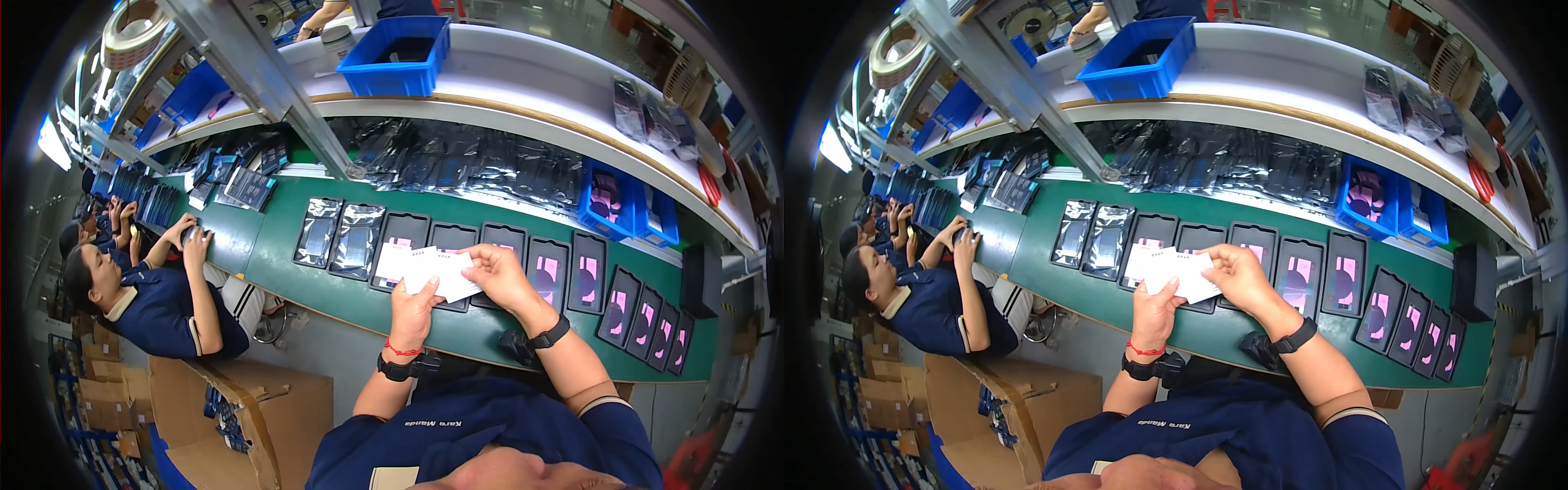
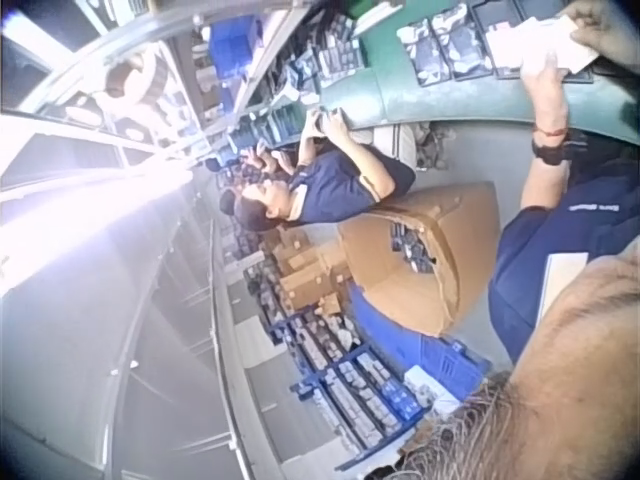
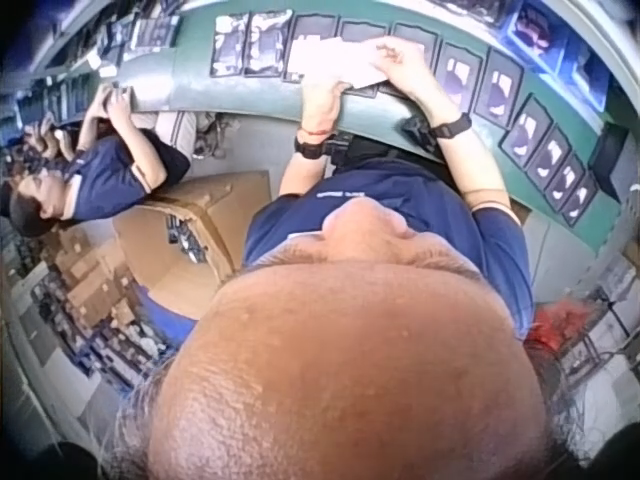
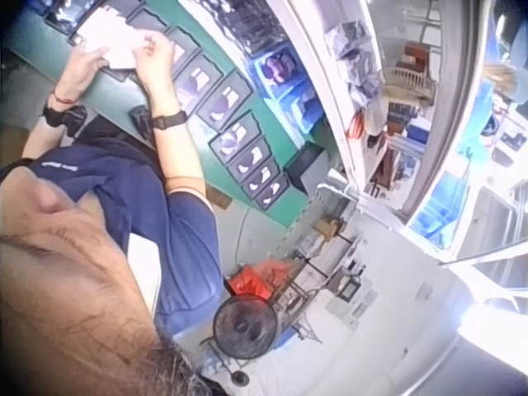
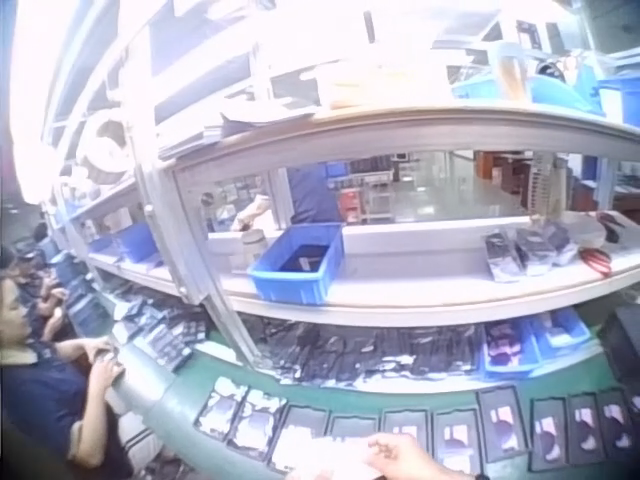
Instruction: Packing small plastic components and silver-pouched items into black plastic trays and cardboard boxes on an assembly line.
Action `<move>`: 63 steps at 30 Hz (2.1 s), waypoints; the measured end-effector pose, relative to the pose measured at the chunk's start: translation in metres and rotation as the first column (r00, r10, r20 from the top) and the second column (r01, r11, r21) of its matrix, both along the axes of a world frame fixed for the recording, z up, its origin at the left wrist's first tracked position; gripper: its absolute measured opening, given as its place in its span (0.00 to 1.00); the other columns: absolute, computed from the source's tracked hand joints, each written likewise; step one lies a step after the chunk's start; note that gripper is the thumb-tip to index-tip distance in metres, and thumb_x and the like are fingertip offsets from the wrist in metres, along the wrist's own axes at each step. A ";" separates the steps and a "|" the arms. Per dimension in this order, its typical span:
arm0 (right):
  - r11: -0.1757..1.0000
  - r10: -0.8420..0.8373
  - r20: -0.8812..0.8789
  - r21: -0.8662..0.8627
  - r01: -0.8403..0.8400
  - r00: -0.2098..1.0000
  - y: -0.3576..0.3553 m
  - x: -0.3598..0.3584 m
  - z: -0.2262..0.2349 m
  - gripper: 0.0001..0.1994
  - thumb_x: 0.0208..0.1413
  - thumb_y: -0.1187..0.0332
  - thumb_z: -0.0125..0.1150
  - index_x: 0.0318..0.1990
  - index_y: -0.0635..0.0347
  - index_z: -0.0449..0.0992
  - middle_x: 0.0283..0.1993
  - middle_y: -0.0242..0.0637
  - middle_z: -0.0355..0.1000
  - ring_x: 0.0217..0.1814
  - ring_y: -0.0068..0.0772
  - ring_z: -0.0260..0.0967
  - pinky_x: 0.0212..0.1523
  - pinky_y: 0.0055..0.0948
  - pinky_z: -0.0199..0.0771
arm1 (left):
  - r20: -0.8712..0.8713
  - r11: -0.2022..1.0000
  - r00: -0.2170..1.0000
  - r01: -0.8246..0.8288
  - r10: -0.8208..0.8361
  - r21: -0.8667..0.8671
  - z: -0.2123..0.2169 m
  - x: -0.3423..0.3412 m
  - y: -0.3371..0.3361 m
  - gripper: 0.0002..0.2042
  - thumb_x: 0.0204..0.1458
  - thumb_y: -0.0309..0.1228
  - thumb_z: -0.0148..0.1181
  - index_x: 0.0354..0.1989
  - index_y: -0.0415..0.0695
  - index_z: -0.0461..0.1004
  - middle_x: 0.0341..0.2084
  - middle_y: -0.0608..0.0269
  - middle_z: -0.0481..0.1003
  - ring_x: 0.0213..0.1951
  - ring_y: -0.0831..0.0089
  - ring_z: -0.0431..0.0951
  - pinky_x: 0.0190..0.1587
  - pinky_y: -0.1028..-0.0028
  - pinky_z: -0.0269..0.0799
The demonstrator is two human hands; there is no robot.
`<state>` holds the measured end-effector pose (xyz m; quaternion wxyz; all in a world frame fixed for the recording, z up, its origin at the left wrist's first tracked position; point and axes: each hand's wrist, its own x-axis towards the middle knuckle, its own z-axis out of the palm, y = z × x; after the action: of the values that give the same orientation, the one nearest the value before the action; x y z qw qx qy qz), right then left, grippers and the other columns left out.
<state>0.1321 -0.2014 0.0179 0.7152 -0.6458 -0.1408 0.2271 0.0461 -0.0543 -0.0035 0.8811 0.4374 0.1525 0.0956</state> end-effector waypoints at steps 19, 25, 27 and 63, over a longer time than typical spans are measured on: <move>0.968 -0.251 -0.094 -0.043 0.248 0.963 -0.084 -0.006 0.017 0.07 0.53 0.75 0.56 0.38 0.68 0.76 0.29 0.30 0.73 0.25 0.12 0.62 0.27 0.14 0.63 | 0.054 0.981 0.993 0.110 -0.102 -0.163 0.005 0.032 -0.090 0.12 0.53 0.21 0.52 0.47 0.37 0.66 0.40 0.58 0.73 0.40 0.70 0.75 0.42 0.71 0.74; 0.885 -0.465 -0.111 -0.038 0.464 0.878 -0.130 0.003 0.016 0.03 0.53 0.75 0.56 0.30 0.66 0.73 0.18 0.27 0.66 0.15 0.11 0.54 0.14 0.14 0.49 | 0.080 0.994 0.997 0.024 -0.015 -0.110 -0.004 0.033 -0.064 0.12 0.57 0.26 0.48 0.49 0.37 0.63 0.40 0.58 0.72 0.42 0.66 0.75 0.44 0.64 0.74; 0.867 -0.486 -0.032 -0.145 0.477 0.874 -0.142 0.002 0.005 0.03 0.51 0.76 0.57 0.28 0.66 0.72 0.20 0.31 0.70 0.17 0.13 0.60 0.16 0.15 0.56 | 0.035 0.993 0.999 -0.031 0.035 -0.113 -0.004 0.034 -0.058 0.12 0.56 0.23 0.49 0.48 0.38 0.64 0.40 0.58 0.71 0.41 0.67 0.75 0.41 0.66 0.75; 0.601 -0.452 0.470 -0.467 0.648 0.758 -0.214 0.006 0.005 0.10 0.39 0.73 0.67 0.30 0.65 0.73 0.27 0.41 0.73 0.31 0.36 0.73 0.31 0.28 0.71 | -0.024 0.964 0.972 0.237 -0.236 0.121 0.020 0.044 -0.106 0.09 0.54 0.25 0.53 0.41 0.33 0.69 0.33 0.50 0.75 0.33 0.66 0.77 0.31 0.74 0.74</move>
<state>0.1385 -0.4154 0.0229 0.4736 -0.8764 0.0400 -0.0774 0.0906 -0.1598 0.0168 0.8568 0.5065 0.0971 -0.0029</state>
